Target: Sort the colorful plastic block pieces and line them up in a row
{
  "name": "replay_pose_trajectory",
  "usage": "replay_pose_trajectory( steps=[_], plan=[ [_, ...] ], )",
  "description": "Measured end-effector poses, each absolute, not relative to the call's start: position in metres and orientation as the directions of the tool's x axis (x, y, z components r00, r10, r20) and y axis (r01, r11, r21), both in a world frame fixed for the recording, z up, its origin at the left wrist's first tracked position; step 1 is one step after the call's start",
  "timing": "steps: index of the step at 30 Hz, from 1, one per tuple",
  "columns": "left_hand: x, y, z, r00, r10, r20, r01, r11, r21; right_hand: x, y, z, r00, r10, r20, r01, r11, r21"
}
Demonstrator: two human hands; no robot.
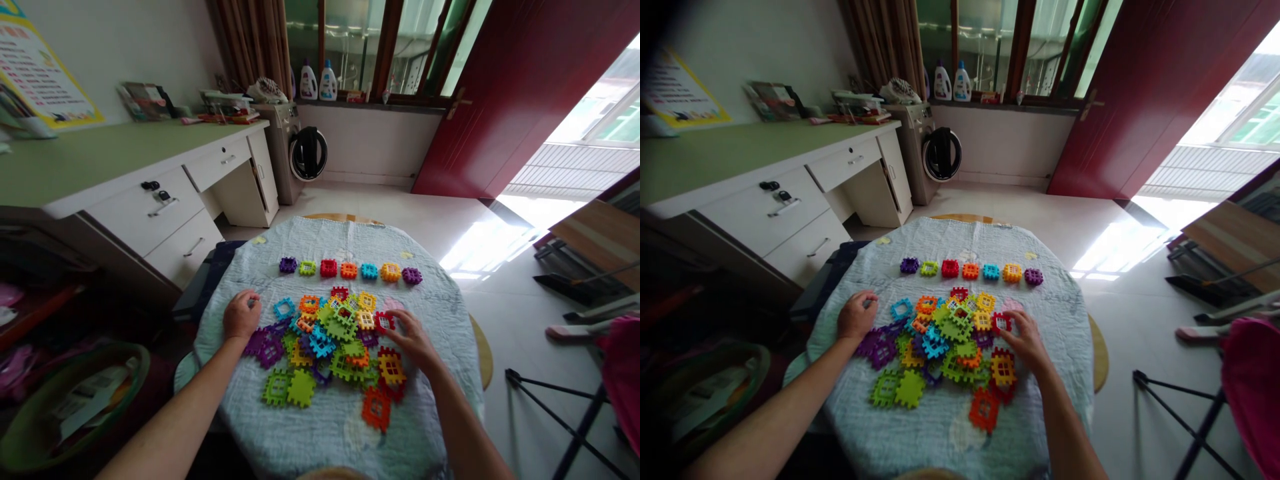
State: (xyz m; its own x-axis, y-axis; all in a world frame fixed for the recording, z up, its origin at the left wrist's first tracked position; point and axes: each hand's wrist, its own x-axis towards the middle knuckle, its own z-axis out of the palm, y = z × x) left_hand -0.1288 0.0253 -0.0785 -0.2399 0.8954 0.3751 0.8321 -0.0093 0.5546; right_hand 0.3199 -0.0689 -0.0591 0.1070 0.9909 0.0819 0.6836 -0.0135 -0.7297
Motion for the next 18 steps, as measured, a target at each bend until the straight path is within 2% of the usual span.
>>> replay_pose_trajectory(
  steps=[4,7,10,12,14,18],
  plan=[
    [-0.128,0.026,-0.08,-0.201,0.893,0.403,0.871,-0.025,0.491,0.302,-0.071,-0.055,0.144,0.981,0.127,0.773,-0.031,-0.634],
    [-0.128,0.026,-0.08,-0.185,0.893,0.41,0.883,-0.031,0.467,0.299,-0.067,-0.052,0.171,0.976,0.136,0.699,-0.023,-0.714],
    [-0.128,0.025,-0.08,-0.167,0.892,0.419,0.892,-0.044,0.45,0.305,-0.063,-0.05,0.22,0.974,0.06,0.539,-0.07,-0.84],
    [-0.128,0.025,-0.08,-0.164,0.89,0.425,0.897,-0.045,0.441,0.31,-0.062,-0.05,0.277,0.961,0.021,0.504,-0.126,-0.855],
    [-0.128,0.025,-0.079,-0.165,0.889,0.427,0.9,-0.041,0.433,0.312,-0.062,-0.052,0.309,0.95,0.052,0.583,-0.146,-0.799],
    [-0.127,0.025,-0.078,-0.167,0.89,0.425,0.905,-0.032,0.424,0.312,-0.064,-0.06,0.309,0.924,0.226,0.813,-0.133,-0.567]
  ],
)
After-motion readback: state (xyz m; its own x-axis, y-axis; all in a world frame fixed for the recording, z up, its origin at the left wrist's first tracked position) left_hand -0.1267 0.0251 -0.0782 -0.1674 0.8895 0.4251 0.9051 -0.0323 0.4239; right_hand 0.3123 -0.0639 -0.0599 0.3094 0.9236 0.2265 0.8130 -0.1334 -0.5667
